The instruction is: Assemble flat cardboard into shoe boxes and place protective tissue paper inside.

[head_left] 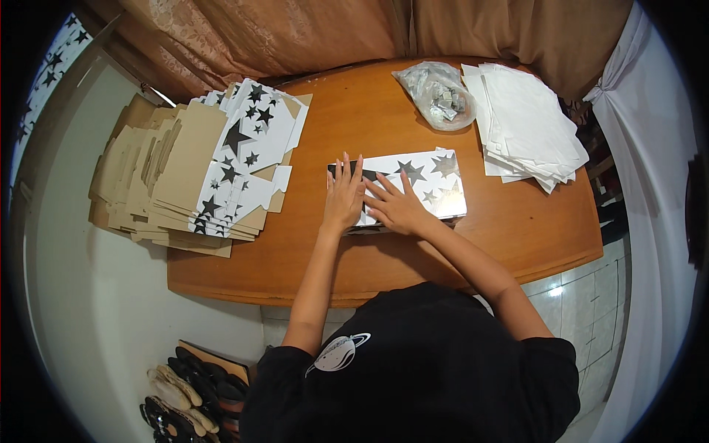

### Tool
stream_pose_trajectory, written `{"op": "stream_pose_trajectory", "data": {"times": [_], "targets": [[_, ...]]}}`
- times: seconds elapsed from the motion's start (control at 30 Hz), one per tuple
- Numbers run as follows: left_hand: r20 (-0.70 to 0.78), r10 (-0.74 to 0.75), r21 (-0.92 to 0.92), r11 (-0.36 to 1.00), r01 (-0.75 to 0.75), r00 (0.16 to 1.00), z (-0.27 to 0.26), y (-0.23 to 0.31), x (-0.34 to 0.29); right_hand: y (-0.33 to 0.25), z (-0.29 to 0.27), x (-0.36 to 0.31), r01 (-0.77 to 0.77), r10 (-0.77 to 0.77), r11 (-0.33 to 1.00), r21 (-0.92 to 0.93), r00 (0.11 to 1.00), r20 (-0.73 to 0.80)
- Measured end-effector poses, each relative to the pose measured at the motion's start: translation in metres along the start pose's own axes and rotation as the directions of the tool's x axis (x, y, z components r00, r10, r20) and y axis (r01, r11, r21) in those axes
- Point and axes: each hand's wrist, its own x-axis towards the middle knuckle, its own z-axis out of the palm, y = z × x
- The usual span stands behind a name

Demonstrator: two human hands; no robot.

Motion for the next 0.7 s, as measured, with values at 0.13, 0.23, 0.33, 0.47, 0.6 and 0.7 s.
{"op": "stream_pose_trajectory", "data": {"times": [0.13,0.23,0.33,0.47,0.6,0.7], "targets": [[0.012,-0.033,-0.012,0.999,0.033,0.999,-0.001,-0.001,-0.001,0.019,-0.006,0.009,0.054,-0.053,0.993,0.101,0.999,-0.011],[-0.001,-0.048,-0.001,0.999,0.048,0.999,0.000,0.001,0.000,0.044,-0.017,0.003,-0.041,0.044,0.998,0.058,0.998,-0.055],[0.032,-0.063,0.038,0.997,0.061,0.998,0.001,0.000,0.001,0.067,-0.029,-0.011,-0.189,0.188,0.982,0.017,0.960,-0.208],[0.078,-0.055,0.152,0.987,0.043,0.995,0.006,0.003,0.000,0.083,-0.051,-0.037,-0.516,0.498,0.856,-0.029,0.838,-0.222],[0.139,0.043,0.182,0.981,-0.068,0.989,0.023,0.023,0.013,0.092,-0.035,-0.078,-0.688,0.702,0.706,0.167,0.651,-0.289],[0.244,0.191,0.203,0.949,-0.242,0.951,0.039,0.057,0.027,0.065,-0.025,-0.117,-0.596,0.661,0.725,0.345,0.742,-0.108]]}}
